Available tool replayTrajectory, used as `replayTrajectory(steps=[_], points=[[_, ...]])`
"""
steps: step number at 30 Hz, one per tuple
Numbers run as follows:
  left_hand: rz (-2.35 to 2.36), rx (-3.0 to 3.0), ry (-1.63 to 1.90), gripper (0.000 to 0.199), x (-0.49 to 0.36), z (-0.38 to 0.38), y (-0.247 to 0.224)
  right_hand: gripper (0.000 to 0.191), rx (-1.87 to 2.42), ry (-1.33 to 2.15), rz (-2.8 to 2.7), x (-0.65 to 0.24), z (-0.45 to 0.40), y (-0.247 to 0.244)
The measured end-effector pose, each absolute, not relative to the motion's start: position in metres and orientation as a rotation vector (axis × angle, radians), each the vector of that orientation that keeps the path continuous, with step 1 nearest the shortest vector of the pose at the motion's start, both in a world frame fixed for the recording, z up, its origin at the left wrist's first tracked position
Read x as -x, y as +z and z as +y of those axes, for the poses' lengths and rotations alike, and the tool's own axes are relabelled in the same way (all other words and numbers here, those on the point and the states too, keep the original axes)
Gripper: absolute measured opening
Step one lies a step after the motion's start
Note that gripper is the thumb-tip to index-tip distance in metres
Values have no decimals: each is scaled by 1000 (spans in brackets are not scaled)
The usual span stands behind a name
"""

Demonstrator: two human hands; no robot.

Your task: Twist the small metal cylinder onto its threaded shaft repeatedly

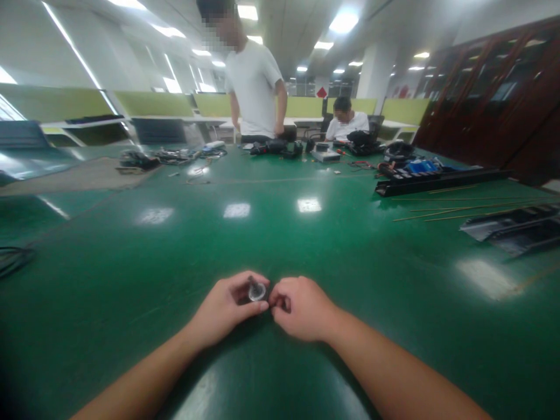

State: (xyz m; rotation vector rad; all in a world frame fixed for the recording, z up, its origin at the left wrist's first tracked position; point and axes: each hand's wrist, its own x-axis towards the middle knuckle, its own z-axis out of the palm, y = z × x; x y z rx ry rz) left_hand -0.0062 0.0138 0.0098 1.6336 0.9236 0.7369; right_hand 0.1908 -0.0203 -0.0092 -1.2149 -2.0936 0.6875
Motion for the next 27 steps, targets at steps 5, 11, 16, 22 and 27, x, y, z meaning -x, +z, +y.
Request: replayTrajectory(steps=[5,11,16,22,27], points=[[926,-1527,755,46,5,14,6,9,1210,674,-2090,-191,-20,-10],[921,-1461,809,50,3,13,6,10,1181,657,-2081,-191,-21,-11],[928,-1533,826,35,4,13,7,14,1204,674,-1995,-191,-20,-12],[937,-1716,794,32,6,13,12,15,1255,612,-1868,-192,-18,-10],[945,-1844,763,31,8,14,16,13,1268,591,-1861,-192,-18,-10]])
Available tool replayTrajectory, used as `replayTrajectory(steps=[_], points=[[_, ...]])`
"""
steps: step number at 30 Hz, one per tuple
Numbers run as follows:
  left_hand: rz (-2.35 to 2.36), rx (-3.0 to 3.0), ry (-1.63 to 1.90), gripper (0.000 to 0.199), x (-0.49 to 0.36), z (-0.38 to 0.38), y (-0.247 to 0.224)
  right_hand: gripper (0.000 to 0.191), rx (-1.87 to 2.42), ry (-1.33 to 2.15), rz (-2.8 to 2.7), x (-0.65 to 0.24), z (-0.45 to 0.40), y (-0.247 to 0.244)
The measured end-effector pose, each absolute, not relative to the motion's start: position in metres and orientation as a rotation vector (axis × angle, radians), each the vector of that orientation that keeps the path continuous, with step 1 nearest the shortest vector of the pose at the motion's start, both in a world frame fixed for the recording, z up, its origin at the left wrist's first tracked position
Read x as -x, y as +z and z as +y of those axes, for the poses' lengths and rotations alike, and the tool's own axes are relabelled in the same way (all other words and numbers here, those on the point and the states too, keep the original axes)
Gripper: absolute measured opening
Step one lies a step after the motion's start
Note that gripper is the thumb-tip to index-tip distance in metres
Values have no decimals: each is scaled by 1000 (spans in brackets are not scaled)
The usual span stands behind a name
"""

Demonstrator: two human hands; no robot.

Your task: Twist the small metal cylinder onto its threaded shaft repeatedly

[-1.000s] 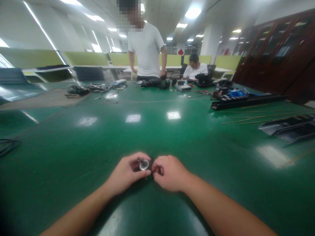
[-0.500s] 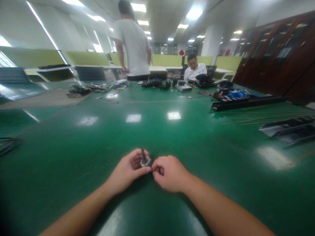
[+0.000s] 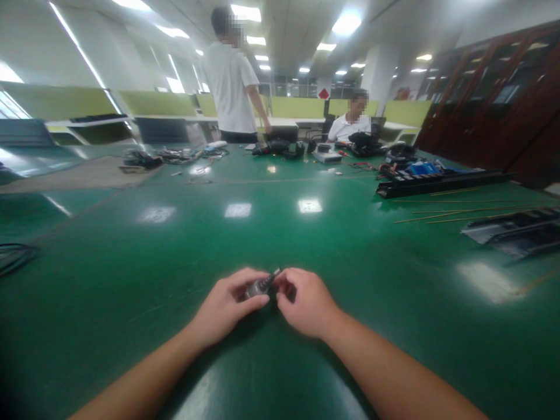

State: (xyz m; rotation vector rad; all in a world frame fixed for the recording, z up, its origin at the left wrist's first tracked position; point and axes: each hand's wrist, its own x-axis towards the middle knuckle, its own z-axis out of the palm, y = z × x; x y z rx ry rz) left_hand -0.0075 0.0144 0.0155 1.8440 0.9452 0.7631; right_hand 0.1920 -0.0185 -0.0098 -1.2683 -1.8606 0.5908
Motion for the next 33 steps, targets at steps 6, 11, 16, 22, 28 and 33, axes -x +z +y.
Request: replayTrajectory(steps=[6,11,16,22,28,33], points=[[995,-1894,757,36,10,17,9,34,1305,678,-1747,-192,-19,-10],[982,-1636,839,44,8,15,1,46,1315,691,-1690,-191,-19,-14],[944,-1648,829,34,5,15,2,42,1237,652,-1774,-191,-20,-11],[958,-1669,825,33,5,15,2,26,1193,595,-1858,-191,-20,-8],[953,-1703,828,32,6,14,1,25,1165,604,-1862,-190,-20,-9],[961,-1737,828,31,7,14,2,24,1148,618,-1869,-190,-21,-8]])
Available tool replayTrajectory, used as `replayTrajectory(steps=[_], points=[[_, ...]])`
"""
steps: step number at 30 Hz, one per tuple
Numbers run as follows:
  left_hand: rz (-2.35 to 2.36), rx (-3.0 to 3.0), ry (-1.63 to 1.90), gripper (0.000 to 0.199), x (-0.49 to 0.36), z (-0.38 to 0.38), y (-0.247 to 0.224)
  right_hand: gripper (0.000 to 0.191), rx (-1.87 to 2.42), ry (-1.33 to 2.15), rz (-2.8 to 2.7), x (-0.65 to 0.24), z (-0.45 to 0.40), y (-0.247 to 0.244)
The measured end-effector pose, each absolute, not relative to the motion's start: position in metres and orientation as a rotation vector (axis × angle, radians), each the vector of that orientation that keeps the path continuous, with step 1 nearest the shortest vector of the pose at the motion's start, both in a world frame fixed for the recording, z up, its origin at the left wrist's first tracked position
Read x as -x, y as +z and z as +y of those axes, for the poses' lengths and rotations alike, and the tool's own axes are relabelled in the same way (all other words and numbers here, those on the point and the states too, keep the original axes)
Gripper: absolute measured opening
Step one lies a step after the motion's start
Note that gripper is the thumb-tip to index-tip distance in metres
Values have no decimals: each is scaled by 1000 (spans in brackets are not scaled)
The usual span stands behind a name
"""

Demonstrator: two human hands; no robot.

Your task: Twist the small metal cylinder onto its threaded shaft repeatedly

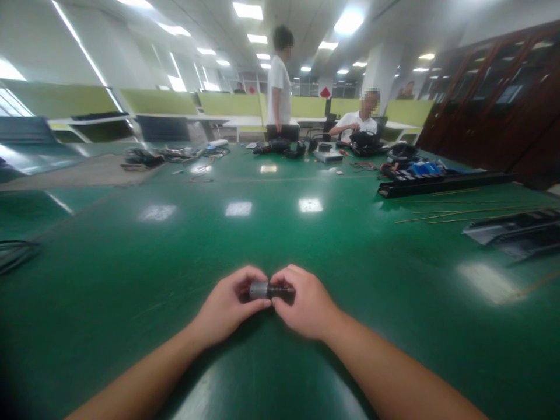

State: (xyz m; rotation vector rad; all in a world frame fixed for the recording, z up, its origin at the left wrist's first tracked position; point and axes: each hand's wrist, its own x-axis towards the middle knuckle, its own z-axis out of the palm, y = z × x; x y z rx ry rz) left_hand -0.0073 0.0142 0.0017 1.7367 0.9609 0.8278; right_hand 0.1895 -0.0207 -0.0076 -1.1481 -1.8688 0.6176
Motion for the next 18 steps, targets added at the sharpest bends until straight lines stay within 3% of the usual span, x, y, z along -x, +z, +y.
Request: replayTrajectory(steps=[18], points=[[1041,-1757,854,32,5,11,1,14,1170,604,-1857,-191,-20,-6]])
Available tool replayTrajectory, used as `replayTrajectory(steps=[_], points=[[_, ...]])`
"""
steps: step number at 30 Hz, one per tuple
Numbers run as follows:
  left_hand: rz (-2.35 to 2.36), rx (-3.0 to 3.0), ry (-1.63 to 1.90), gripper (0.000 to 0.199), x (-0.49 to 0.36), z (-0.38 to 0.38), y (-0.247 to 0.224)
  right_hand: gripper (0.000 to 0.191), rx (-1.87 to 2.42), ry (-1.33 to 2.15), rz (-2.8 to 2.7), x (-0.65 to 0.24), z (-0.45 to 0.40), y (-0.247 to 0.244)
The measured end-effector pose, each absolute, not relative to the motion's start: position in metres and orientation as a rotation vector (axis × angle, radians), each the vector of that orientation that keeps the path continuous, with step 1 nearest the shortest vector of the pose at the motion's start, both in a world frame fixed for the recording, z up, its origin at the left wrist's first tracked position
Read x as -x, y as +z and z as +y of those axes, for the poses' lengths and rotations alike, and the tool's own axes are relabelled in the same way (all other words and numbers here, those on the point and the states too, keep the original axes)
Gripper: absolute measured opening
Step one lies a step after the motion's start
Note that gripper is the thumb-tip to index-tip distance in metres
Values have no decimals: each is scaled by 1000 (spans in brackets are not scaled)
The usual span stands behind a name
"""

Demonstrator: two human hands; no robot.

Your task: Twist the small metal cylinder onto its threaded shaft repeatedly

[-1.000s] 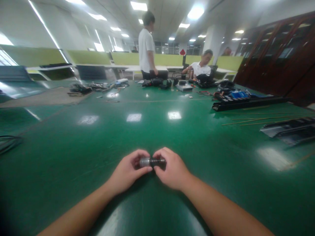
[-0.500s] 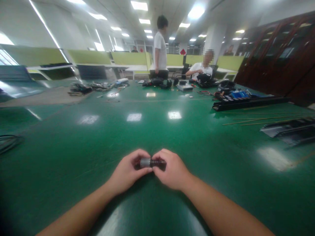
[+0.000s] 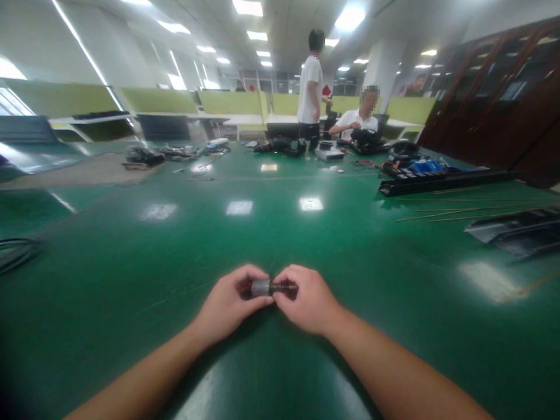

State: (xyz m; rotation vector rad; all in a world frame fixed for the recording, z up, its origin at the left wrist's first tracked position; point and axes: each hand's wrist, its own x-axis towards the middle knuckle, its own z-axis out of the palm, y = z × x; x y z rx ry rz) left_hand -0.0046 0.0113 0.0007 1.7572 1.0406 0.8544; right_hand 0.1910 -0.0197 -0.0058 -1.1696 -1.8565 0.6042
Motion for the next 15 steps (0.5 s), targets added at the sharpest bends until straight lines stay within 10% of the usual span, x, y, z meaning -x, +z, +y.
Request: replayTrajectory(steps=[15], points=[[1048,-1749,902,31,4,9,2,17,1127,592,-1880,-193,-20,-2]])
